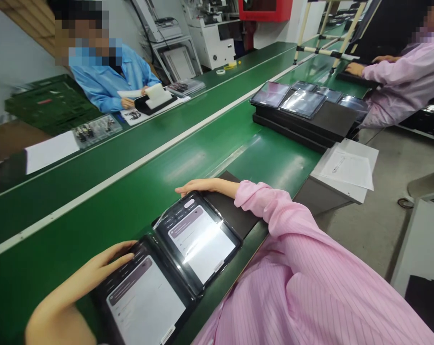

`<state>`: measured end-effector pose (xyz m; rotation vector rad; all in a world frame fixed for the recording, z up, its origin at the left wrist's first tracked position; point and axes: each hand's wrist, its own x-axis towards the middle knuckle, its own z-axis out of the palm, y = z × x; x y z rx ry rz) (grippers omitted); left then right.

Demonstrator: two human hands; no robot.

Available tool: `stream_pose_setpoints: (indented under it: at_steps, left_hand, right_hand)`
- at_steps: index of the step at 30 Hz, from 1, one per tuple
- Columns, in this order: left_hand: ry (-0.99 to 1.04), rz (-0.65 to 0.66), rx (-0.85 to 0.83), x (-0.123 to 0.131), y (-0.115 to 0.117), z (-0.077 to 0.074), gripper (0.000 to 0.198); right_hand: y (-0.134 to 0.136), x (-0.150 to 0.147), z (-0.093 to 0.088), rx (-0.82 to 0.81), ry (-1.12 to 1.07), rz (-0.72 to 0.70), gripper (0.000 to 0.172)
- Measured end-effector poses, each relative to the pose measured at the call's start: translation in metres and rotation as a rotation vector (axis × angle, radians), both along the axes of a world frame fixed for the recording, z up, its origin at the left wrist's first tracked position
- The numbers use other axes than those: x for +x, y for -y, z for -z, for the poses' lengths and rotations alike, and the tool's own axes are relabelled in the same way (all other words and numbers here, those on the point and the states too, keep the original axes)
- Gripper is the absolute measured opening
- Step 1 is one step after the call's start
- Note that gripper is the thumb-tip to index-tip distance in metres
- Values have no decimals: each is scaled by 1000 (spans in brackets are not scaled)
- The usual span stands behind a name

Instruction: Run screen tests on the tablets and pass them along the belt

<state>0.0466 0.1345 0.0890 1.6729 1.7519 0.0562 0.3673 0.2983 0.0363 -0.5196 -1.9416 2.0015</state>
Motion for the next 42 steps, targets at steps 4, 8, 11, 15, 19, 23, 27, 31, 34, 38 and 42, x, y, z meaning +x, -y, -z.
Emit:
stream_pose_setpoints:
  at_steps: [4,8,11,15,19,23,27,31,34,38,42]
  left_hand:
    - [-14,57,-9,1,2,-5,79]
    - [-23,83,-10,7,3,-10,72]
    - [-41,104,-14,11,8,-8,69]
    - [-179,204,-7,19,18,-4,94]
    - [-228,150,6,26,18,-4,79]
    - [-157,-65,90,26,13,-6,33]
    - [-144,-175,187,27,18,-12,41]
    - [-84,155,90,35,34,-20,92]
    - [-221,296,42,47,44,-23,110]
    - [-322,324,-7,56,48,-25,113]
    - [-328,333,-16,57,47,-25,112]
  right_hand:
    - [4,3,-4,110,63,39,77]
    - [6,2,-3,255,152,113,72]
    - [23,4,-6,381,177,179,71]
    - [64,22,-11,911,315,119,96]
    - [73,48,-13,1152,496,264,84]
    - [65,71,-21,1091,435,677,42]
    - [96,83,-29,1120,252,498,24]
    - [128,74,-16,1152,139,567,37]
    - [133,66,-1,1125,111,566,52]
    - [131,63,6,1186,126,522,55]
    - [133,66,4,1212,163,528,52]
